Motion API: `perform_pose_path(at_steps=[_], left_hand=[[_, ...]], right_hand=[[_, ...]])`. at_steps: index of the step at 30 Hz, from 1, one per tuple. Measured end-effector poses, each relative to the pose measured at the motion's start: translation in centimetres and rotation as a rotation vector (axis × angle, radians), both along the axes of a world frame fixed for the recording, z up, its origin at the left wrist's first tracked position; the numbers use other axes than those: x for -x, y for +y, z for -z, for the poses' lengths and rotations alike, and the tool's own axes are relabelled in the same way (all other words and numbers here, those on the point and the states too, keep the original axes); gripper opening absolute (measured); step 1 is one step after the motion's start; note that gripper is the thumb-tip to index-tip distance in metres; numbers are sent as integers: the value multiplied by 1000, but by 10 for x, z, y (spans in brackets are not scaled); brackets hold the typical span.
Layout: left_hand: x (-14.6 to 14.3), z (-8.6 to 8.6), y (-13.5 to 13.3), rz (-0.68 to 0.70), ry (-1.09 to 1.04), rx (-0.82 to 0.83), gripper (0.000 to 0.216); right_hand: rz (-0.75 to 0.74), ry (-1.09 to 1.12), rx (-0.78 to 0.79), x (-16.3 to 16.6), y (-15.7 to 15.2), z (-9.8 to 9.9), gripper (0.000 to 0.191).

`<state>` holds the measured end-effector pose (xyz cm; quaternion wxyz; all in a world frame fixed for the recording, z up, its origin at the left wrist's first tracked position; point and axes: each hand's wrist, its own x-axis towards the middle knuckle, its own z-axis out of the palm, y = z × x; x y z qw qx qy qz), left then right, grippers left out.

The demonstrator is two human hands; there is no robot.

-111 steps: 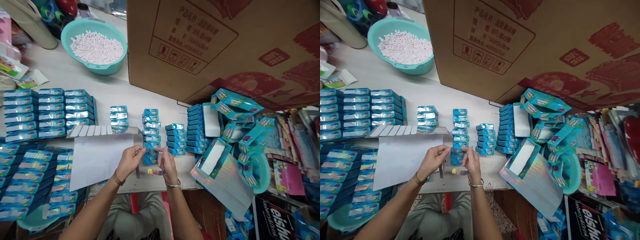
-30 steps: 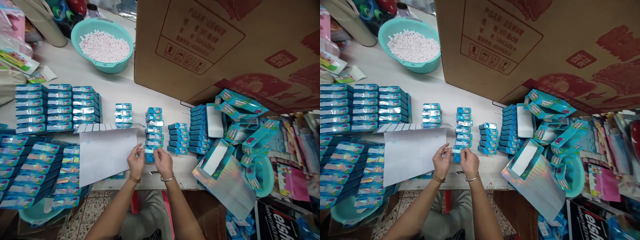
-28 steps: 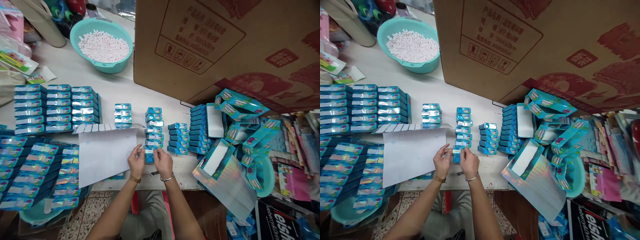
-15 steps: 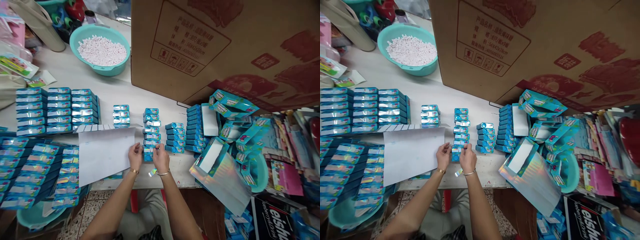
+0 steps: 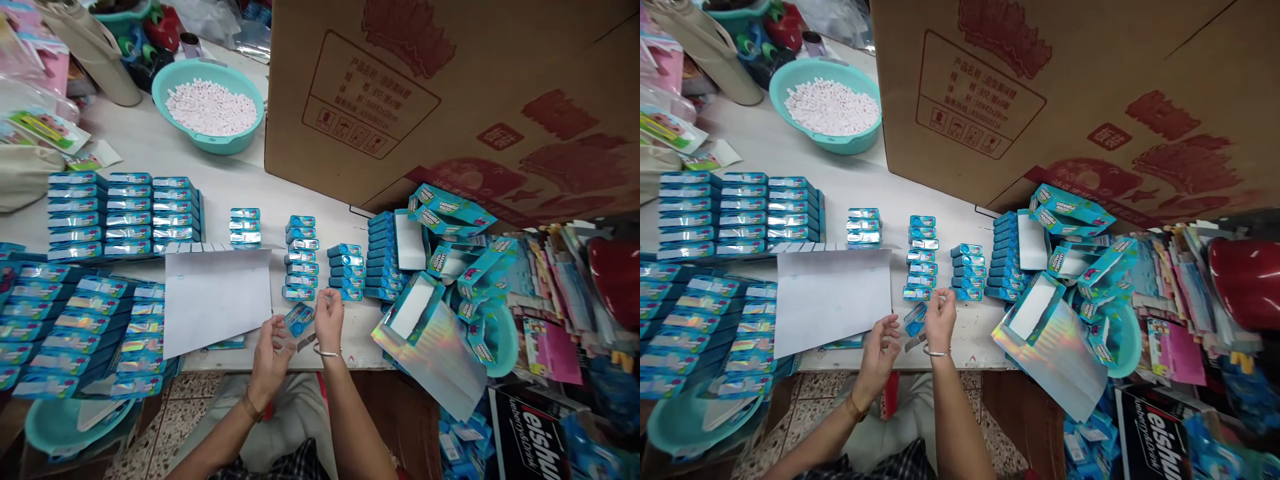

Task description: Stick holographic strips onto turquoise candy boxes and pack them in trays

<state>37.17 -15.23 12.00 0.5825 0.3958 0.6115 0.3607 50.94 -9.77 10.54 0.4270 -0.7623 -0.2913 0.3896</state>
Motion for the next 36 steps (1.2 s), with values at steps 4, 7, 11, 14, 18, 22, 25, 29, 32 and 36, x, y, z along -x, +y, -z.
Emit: perform_pose_path(at_steps=[4,7,11,14,18,22,25,29,32,36], left_hand=[[-7,1,-7,103,44,38,32],[-11,7,-13,104,-10,68,32],[-9,12,-24,21,-46,102,36],[-6,9,-32,-84,-92,123,36],[-6,3,-41,-155,-161,29,53],[-16,2,-46,-175,-139,46,69],[-28,3,-48,-249,-229,165,62],[-42,3,-56,-302,-312,174,39],[-53,7,-65,-425,-228,118,38],[-69,19,-73,-644,-101,54,37]], right_hand=[[25,34,-24,6,0,1,26],[-10,100,-45,0,-4,-4,26],[-245,322,25,-20,-18,-23,35],[-350,441,87,-33,-30,-35,39],[-364,517,157,-37,-37,-42,40],[-443,575,211,-37,-37,-46,42],[-515,626,239,-40,-36,-50,41],[-614,613,292,-47,-35,-53,42],[-731,554,279,-51,-32,-51,40],[-963,386,169,-55,-28,-38,45]])
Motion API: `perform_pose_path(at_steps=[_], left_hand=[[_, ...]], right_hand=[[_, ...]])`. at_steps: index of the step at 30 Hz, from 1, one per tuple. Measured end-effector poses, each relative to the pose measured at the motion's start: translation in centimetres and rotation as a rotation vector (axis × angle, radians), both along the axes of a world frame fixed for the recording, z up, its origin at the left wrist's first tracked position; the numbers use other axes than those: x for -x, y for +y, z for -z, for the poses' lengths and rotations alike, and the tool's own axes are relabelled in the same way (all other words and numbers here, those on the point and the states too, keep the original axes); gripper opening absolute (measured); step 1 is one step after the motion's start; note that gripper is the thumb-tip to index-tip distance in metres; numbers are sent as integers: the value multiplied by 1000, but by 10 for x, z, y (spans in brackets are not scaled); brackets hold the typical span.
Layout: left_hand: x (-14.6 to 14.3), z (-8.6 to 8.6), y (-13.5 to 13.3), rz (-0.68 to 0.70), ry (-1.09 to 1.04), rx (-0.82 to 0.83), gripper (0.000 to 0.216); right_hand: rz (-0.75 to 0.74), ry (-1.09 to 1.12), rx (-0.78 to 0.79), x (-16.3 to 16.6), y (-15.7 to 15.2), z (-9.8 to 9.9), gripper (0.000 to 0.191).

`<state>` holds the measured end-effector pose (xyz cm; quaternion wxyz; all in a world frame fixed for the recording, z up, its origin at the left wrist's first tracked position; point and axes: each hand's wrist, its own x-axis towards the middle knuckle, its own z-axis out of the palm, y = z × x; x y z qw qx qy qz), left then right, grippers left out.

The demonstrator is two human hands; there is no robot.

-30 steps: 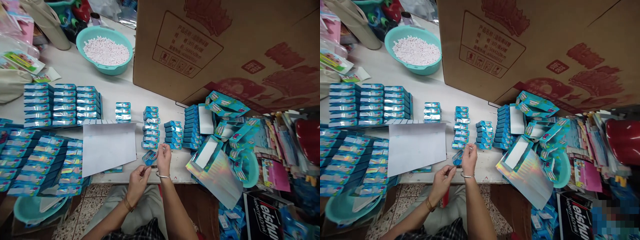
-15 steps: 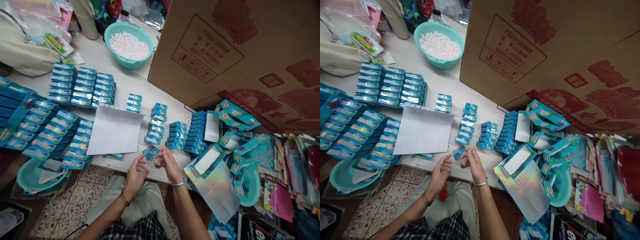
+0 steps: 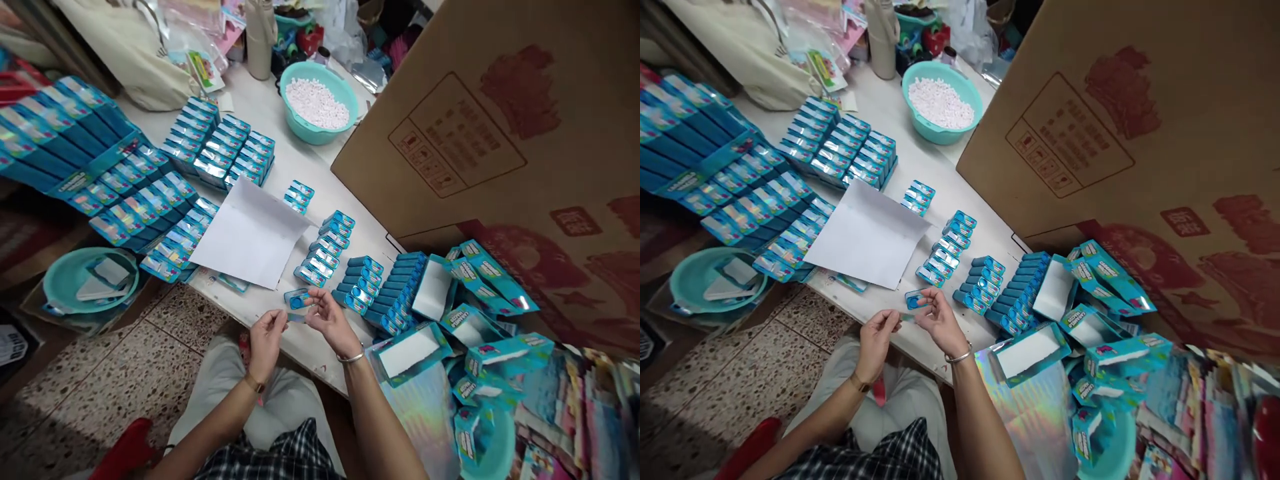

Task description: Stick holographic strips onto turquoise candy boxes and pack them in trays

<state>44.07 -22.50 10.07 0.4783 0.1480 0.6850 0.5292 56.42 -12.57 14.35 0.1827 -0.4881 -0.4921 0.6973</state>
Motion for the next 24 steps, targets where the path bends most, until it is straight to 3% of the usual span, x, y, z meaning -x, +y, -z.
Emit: perform_pose_path(at_steps=[3,7,12,24], left_hand=[[-12,11,2,-121,102,-31,35],[-23,27,10,-199,245,-60,30],[-27,43,14,-230,373,-58,25],[-29,75,17,-212,468,-12,26]], right_hand=[[-123,-170,-277,1,4,15,36],[-227,-335,-549,3,14,33,42],[-322,-378,-638,4,23,47,48],[-360,-496,-806,6,12,71,46]])
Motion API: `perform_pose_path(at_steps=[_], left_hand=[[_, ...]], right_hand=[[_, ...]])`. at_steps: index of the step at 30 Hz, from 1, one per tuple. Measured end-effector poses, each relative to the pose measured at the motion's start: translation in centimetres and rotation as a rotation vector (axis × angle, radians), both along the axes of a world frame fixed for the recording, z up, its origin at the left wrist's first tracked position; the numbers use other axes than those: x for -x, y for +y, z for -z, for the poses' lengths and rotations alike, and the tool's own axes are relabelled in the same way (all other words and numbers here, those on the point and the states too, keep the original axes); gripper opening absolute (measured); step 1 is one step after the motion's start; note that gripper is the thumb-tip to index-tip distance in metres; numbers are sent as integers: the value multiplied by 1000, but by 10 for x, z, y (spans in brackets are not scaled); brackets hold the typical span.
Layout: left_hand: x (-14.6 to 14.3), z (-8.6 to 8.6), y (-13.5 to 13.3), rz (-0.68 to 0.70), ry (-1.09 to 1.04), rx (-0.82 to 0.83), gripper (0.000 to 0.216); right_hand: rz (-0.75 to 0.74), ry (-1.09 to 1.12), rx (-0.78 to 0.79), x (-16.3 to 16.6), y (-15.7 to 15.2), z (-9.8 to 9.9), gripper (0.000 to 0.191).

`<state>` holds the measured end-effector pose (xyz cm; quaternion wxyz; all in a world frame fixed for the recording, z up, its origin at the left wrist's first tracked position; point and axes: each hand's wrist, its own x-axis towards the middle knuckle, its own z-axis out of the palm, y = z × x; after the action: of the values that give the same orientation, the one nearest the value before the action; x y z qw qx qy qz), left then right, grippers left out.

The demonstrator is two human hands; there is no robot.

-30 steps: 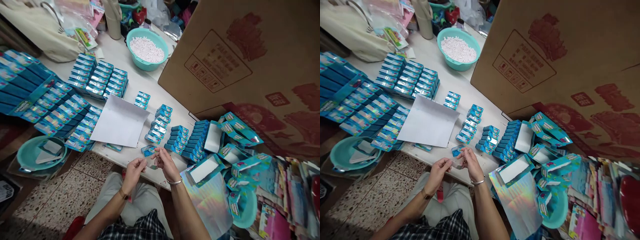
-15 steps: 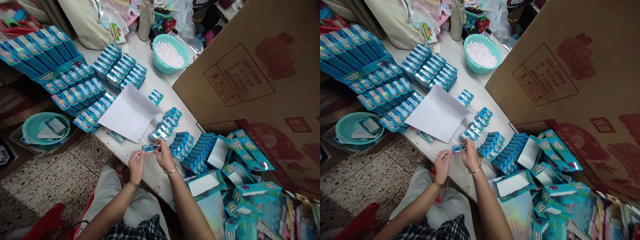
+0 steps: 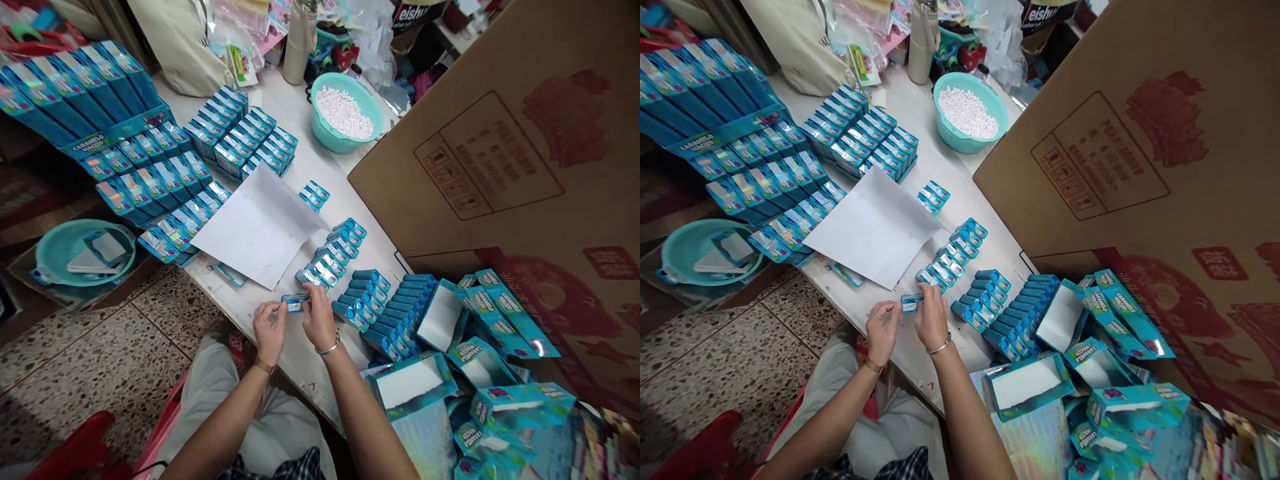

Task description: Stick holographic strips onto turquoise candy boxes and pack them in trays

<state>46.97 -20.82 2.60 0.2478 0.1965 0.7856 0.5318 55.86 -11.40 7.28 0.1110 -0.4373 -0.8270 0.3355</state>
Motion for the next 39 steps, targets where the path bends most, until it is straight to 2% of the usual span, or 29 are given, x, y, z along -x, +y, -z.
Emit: perform_pose_path(at_steps=[7,10,12,14,16,19,21,22,24,25,27,30,32,34,37,39], left_hand=[[-7,21,9,-96,-335,-79,36],[-5,31,12,-115,-392,-66,40],[6,30,12,-121,-383,-55,42],[28,20,11,-111,-365,-70,45],[60,2,14,-80,-342,-78,49],[114,-33,31,-24,-357,-68,55],[145,-57,49,25,-442,-69,60],[157,-68,58,66,-522,-62,63],[173,-87,73,177,-721,-32,69],[177,-94,77,242,-812,-28,70],[177,-105,79,375,-943,-63,68],[163,-116,74,495,-1067,-187,61],[151,-122,70,457,-1144,-231,52],[143,-130,68,371,-1195,-184,38],[139,-142,61,324,-1186,-70,28],[142,-148,54,394,-1061,-48,32]], right_hand=[[74,100,-79,0,-7,12,36],[104,131,-110,-4,-14,15,36],[131,156,-115,-9,-16,11,36],[210,189,-114,-12,-10,1,34],[331,229,-126,-6,7,-14,31],[424,229,-225,27,60,-39,45],[403,130,-307,58,105,-53,60],[378,53,-317,74,125,-57,62],[318,-67,-298,99,150,-64,45],[285,-93,-288,108,153,-66,35],[221,-71,-320,118,137,-70,26],[150,8,-419,119,72,-81,28],[153,39,-409,113,22,-95,30],[155,78,-342,103,-18,-112,31],[209,200,-264,84,-44,-138,31],[331,259,-267,73,-42,-155,34]])
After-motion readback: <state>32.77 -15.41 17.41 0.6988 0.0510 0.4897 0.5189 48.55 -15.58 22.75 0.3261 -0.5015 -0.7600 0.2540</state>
